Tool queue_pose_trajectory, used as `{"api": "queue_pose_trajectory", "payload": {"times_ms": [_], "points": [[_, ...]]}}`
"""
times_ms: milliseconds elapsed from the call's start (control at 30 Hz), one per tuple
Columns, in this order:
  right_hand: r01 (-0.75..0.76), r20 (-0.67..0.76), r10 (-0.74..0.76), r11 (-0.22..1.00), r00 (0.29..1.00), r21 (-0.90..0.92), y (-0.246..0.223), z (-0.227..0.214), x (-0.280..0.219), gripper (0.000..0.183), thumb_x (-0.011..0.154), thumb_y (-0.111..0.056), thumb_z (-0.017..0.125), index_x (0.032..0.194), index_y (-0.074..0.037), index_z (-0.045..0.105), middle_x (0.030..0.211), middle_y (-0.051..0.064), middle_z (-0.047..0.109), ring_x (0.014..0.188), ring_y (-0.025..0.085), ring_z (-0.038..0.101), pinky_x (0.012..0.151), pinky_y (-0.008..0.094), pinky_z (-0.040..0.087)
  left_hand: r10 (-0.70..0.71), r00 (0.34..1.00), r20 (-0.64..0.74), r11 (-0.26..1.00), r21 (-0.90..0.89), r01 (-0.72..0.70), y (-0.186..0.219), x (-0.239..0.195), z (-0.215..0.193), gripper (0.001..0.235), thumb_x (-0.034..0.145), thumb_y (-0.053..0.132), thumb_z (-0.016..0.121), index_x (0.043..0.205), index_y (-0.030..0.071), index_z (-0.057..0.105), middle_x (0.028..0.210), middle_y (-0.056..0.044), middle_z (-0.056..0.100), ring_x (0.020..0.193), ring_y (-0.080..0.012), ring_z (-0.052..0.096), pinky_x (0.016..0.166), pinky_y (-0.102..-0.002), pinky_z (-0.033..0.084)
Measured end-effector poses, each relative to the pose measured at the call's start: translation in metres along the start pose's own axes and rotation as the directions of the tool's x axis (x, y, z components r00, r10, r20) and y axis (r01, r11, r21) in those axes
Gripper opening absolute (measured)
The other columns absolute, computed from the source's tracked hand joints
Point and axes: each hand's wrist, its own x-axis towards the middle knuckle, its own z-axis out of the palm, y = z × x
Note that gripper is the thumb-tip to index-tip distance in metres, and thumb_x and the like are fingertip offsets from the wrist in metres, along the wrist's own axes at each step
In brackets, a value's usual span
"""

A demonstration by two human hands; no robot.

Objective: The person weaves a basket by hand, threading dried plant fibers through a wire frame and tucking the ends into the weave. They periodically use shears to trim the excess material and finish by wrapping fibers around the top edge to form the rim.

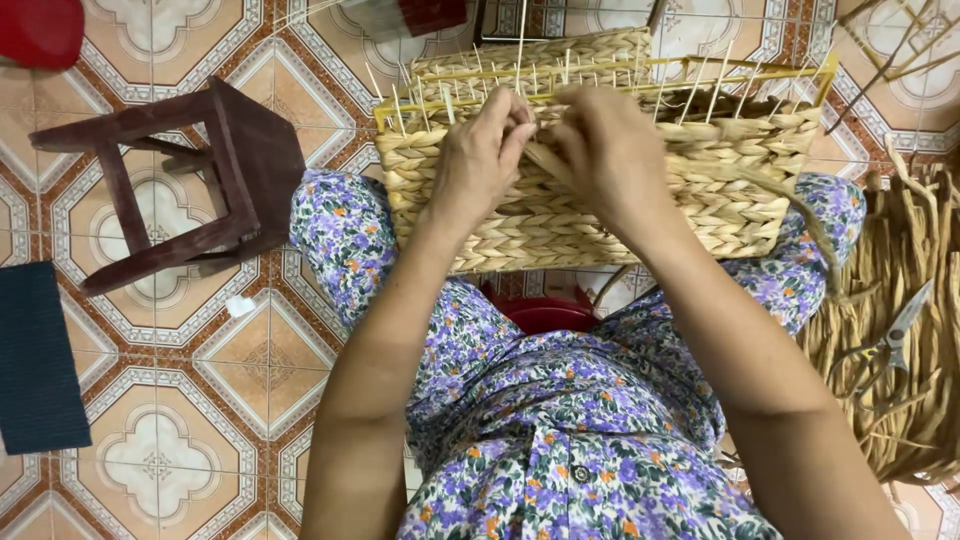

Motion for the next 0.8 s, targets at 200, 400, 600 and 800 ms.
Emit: {"api": "queue_pose_trajectory", "payload": {"times_ms": [200,400,600,800], "points": [[0.018,0.112,-0.002,0.99,0.994,-0.14,-0.009,-0.034,-0.029,0.02,0.098,-0.027,0.076,0.098,-0.007,0.073,0.091,0.009,0.069,0.084,0.023,0.061,0.077,0.04,0.051,-0.208,0.925,0.317,0.941,-0.192,0.278,0.045,0.029,-0.04,0.011,0.103,0.015,0.054,0.112,0.009,0.049,0.095,-0.006,0.074,0.068,-0.0129,0.076,0.054,-0.021,0.062],[-0.175,0.263,0.201,0.977,0.944,-0.121,0.0,-0.064,-0.003,0.014,0.107,-0.026,0.067,0.108,-0.013,0.073,0.092,0.004,0.068,0.077,0.02,0.058,0.069,0.038,0.047,-0.238,0.821,0.519,0.899,-0.201,0.388,0.047,0.032,-0.031,0.015,0.098,0.016,0.06,0.113,0.015,0.065,0.088,-0.004,0.074,0.058,-0.0075,0.07,0.048,-0.016,0.059],[0.102,-0.089,-0.123,0.973,0.988,-0.206,-0.015,-0.057,0.006,0.005,0.104,-0.015,0.074,0.106,-0.011,0.076,0.104,0.006,0.07,0.088,0.021,0.057,0.078,0.036,0.04,-0.082,0.988,0.132,0.988,0.14,0.063,0.014,0.017,0.022,0.014,0.107,0.02,0.056,0.103,0.008,0.061,0.063,-0.004,0.063,0.043,-0.0131,0.058,0.033,-0.026,0.047],[-0.179,0.166,0.175,0.984,0.971,0.013,0.02,-0.012,0.022,0.021,0.105,-0.013,0.067,0.125,-0.007,0.071,0.091,0.01,0.069,0.067,0.018,0.058,0.058,0.032,0.046,-0.058,0.977,0.203,0.991,-0.11,0.081,0.01,0.01,0.004,0.012,0.111,0.015,0.042,0.115,0.007,0.049,0.07,-0.004,0.063,0.051,-0.0117,0.066,0.039,-0.025,0.054]]}}
